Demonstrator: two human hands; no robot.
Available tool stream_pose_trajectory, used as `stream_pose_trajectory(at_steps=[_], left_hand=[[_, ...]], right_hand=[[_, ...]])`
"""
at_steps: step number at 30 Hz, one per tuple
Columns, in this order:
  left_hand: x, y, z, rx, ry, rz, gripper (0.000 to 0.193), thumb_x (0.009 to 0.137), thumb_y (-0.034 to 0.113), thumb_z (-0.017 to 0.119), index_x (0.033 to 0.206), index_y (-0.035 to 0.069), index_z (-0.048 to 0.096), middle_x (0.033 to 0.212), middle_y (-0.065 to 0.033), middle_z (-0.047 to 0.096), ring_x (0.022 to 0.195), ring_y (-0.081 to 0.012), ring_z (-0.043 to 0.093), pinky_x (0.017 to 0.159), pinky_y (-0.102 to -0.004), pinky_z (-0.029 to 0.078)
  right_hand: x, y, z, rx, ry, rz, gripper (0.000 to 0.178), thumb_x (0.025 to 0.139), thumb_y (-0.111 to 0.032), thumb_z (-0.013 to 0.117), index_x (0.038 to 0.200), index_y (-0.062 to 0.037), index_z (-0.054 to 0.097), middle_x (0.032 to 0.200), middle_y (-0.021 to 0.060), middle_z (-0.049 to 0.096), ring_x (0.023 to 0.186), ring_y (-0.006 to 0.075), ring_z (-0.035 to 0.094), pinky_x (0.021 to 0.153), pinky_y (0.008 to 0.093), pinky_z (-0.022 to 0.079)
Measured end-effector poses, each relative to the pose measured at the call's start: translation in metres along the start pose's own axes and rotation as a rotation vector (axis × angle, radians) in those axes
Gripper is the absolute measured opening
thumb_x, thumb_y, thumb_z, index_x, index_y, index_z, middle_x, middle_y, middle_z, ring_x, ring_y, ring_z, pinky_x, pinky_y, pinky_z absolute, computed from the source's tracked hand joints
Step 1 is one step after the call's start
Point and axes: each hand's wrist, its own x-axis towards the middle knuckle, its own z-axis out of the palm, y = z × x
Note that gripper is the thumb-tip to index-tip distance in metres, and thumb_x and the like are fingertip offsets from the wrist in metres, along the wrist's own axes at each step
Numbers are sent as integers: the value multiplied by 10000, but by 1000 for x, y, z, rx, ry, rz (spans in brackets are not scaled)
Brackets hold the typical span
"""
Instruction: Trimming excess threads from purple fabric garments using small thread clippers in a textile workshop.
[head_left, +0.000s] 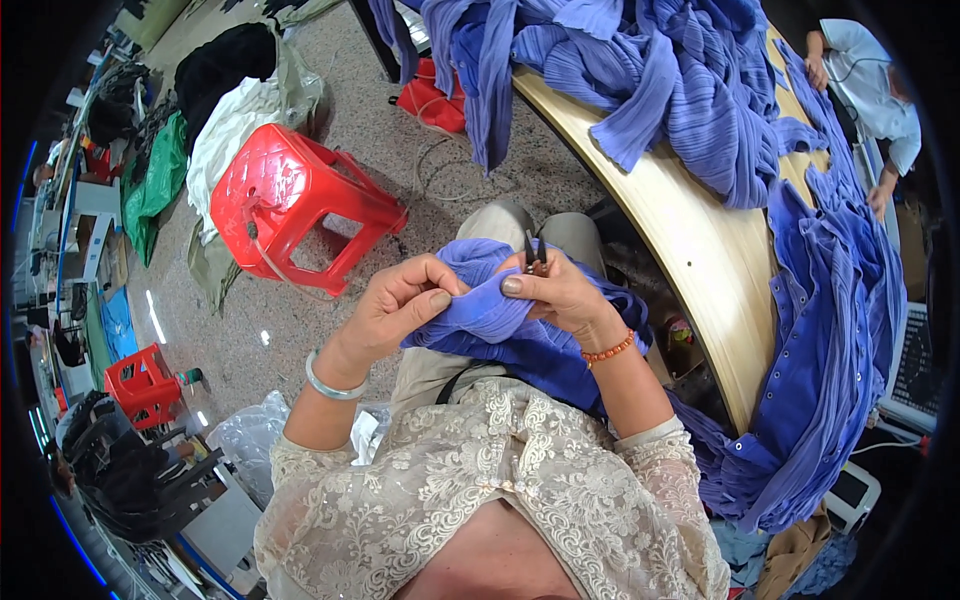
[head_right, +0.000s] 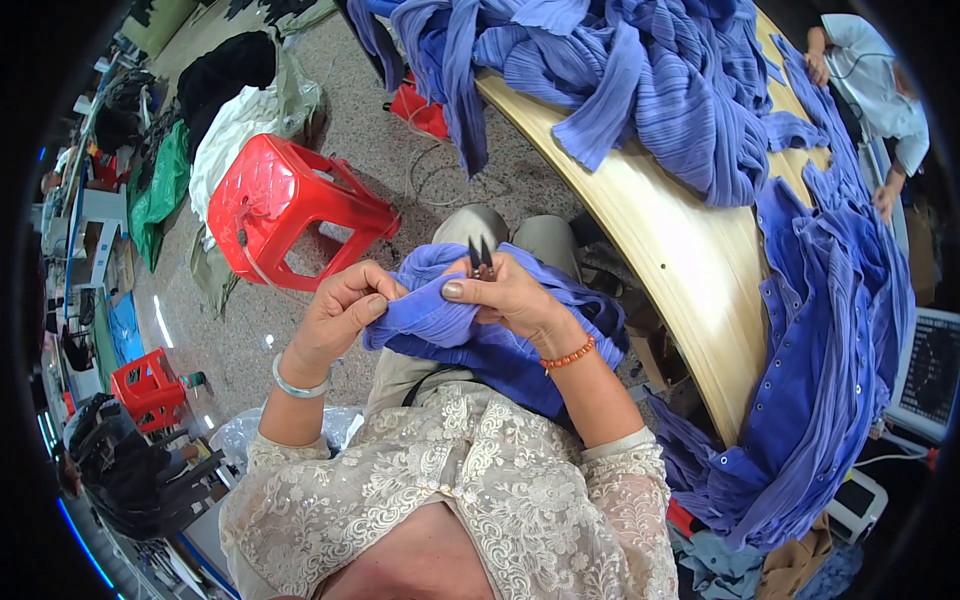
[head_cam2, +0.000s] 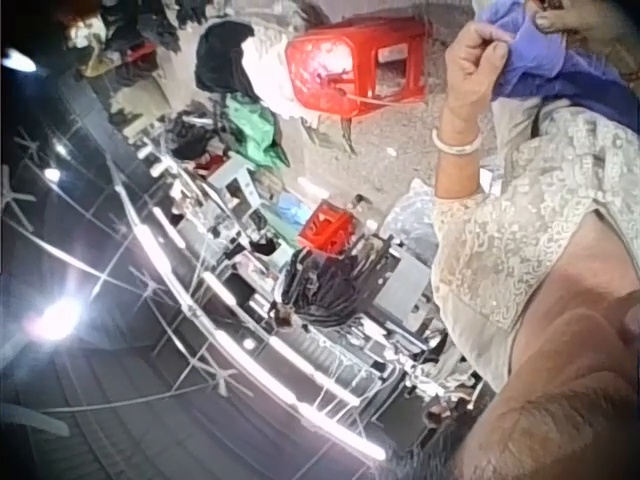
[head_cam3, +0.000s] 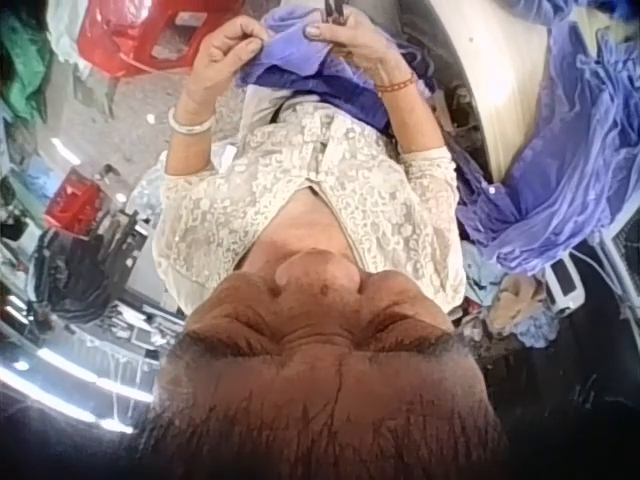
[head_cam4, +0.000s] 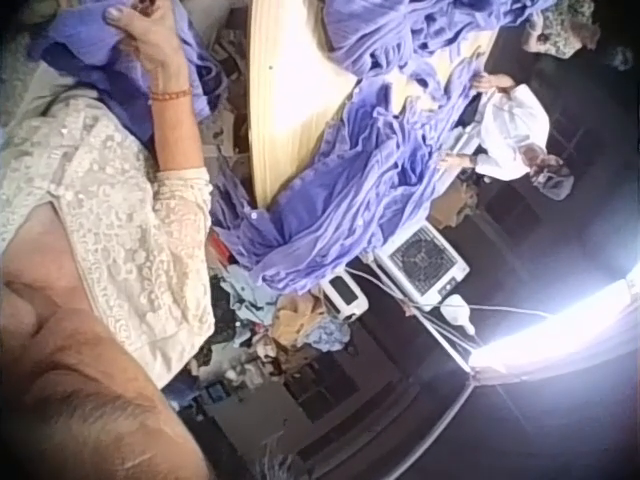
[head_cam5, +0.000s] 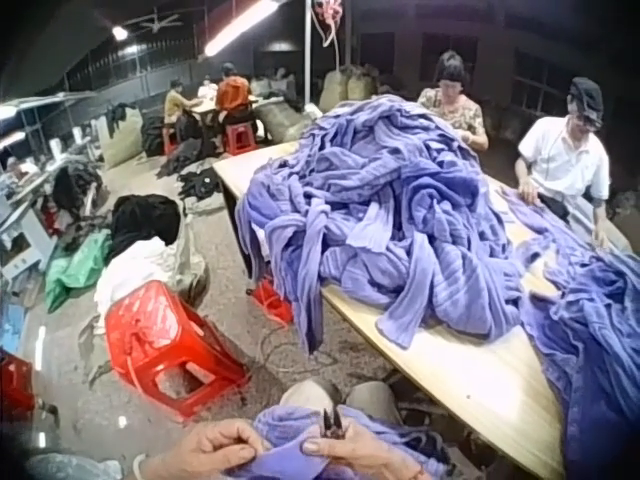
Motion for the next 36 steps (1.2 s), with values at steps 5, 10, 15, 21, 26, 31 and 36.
stream_pose_trajectory(at_steps=[5,10,15,21,26,31,36], left_hand=[[-4,-18,-4,24,59,-107,191,933,164,585,1046,14,550,947,-2,595,849,-37,530,764,-192,425],[4,-18,13,48,-99,-240,368,898,196,655,1182,-6,538,949,-1,599,843,-38,543,752,-194,446],[20,-19,43,47,-132,-182,322,893,189,667,1125,-14,573,919,10,599,826,-42,532,725,-193,442],[29,-30,53,-11,-24,-209,186,949,153,571,1026,-6,629,884,22,621,815,-33,534,717,-195,433],[27,-32,53,-276,84,-244,183,949,130,553,1043,-6,632,943,-10,655,849,-56,577,791,-216,456],[28,-35,51,-408,231,-237,170,938,105,557,1047,1,634,969,-39,669,879,-88,611,817,-238,476],[31,-35,51,-440,252,-238,167,936,105,560,1046,6,638,969,-43,673,879,-96,619,824,-251,485]], right_hand=[[-29,-17,-2,-135,156,-134,164,846,-187,719,845,-32,666,655,-59,524,503,0,360,437,176,239],[-52,-33,8,-206,117,-187,299,900,-226,652,1044,34,682,602,-85,461,499,-7,303,435,199,198],[-56,-24,8,-367,234,-276,188,870,-84,670,1024,20,694,725,-22,615,619,-1,495,526,160,381],[-54,-27,5,-327,310,-368,121,859,-113,699,847,7,693,706,-46,606,633,-2,486,539,164,386],[-56,-30,2,-747,504,-360,307,885,-160,668,1123,18,589,857,-2,591,642,32,450,569,190,395],[-71,-20,8,-987,512,-462,423,918,-100,581,1305,29,471,871,103,501,685,142,454,619,245,406],[-75,-8,13,-947,490,-551,392,860,-48,641,1237,14,552,819,104,531,648,161,498,585,264,425]])
